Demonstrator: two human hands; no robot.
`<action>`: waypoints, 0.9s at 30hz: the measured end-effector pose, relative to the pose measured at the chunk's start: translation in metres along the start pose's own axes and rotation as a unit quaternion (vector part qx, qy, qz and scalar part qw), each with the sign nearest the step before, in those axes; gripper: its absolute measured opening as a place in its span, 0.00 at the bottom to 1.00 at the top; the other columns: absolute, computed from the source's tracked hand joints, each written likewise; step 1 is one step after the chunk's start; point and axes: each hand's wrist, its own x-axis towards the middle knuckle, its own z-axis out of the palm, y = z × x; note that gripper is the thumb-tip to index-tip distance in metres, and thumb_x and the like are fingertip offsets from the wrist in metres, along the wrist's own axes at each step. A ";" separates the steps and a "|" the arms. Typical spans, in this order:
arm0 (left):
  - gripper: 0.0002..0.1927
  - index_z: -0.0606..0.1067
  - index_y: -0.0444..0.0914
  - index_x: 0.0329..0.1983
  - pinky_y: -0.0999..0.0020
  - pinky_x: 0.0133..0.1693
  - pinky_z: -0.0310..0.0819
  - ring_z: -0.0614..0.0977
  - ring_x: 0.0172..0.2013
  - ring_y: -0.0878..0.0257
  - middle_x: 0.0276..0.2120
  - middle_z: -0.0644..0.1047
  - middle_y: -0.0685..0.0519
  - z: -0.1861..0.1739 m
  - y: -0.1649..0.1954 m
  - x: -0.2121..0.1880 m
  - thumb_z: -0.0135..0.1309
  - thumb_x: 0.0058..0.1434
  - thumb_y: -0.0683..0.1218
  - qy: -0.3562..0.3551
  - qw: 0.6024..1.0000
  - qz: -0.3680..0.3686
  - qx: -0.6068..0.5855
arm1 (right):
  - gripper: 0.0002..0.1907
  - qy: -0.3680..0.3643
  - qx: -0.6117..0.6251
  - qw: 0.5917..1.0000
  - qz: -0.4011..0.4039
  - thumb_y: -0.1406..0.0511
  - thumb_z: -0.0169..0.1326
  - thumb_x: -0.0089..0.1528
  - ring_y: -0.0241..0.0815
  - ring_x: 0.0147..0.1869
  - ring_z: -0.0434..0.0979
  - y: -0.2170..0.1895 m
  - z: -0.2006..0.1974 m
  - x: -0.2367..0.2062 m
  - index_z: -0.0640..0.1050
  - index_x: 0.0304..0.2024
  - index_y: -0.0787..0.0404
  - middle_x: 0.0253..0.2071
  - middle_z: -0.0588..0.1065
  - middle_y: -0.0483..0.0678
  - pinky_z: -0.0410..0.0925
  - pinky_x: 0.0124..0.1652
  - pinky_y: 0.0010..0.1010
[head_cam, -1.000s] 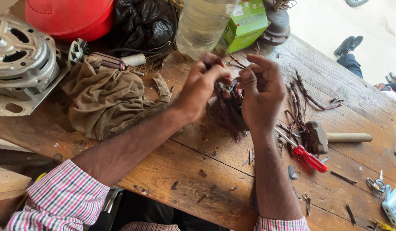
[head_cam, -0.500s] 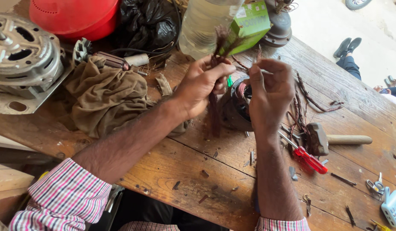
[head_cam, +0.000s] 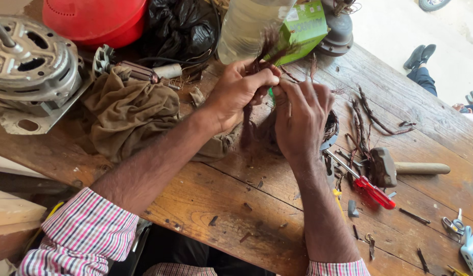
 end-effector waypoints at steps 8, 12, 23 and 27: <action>0.06 0.79 0.35 0.38 0.76 0.26 0.72 0.74 0.25 0.72 0.27 0.77 0.57 -0.007 -0.002 0.010 0.60 0.57 0.39 0.075 0.994 0.075 0.039 | 0.07 0.004 0.060 0.998 -0.025 0.63 0.57 0.72 0.47 0.45 0.74 -0.001 -0.004 0.002 0.81 0.44 0.61 0.38 0.78 0.47 0.59 0.55 0.41; 0.05 0.79 0.34 0.37 0.76 0.23 0.65 0.71 0.22 0.73 0.25 0.75 0.58 -0.022 0.007 0.022 0.59 0.58 0.37 0.150 0.981 0.122 0.012 | 0.07 0.005 0.059 0.998 -0.011 0.63 0.57 0.71 0.47 0.46 0.74 0.003 -0.002 -0.001 0.81 0.43 0.60 0.37 0.78 0.46 0.60 0.53 0.41; 0.03 0.78 0.36 0.37 0.75 0.24 0.63 0.70 0.21 0.72 0.24 0.74 0.58 -0.025 0.014 0.018 0.58 0.60 0.39 0.085 0.992 0.096 -0.011 | 0.23 0.089 0.082 0.993 -0.013 0.63 0.58 0.69 0.52 0.65 0.71 0.007 -0.002 0.002 0.71 0.63 0.68 0.59 0.73 0.56 0.60 0.67 0.42; 0.07 0.75 0.36 0.41 0.74 0.26 0.69 0.73 0.25 0.71 0.27 0.75 0.57 -0.001 0.001 0.006 0.57 0.61 0.40 0.042 0.998 0.039 0.009 | 0.21 0.105 0.065 0.992 -0.015 0.62 0.60 0.71 0.51 0.65 0.71 0.005 -0.002 0.001 0.72 0.62 0.65 0.58 0.74 0.55 0.59 0.68 0.43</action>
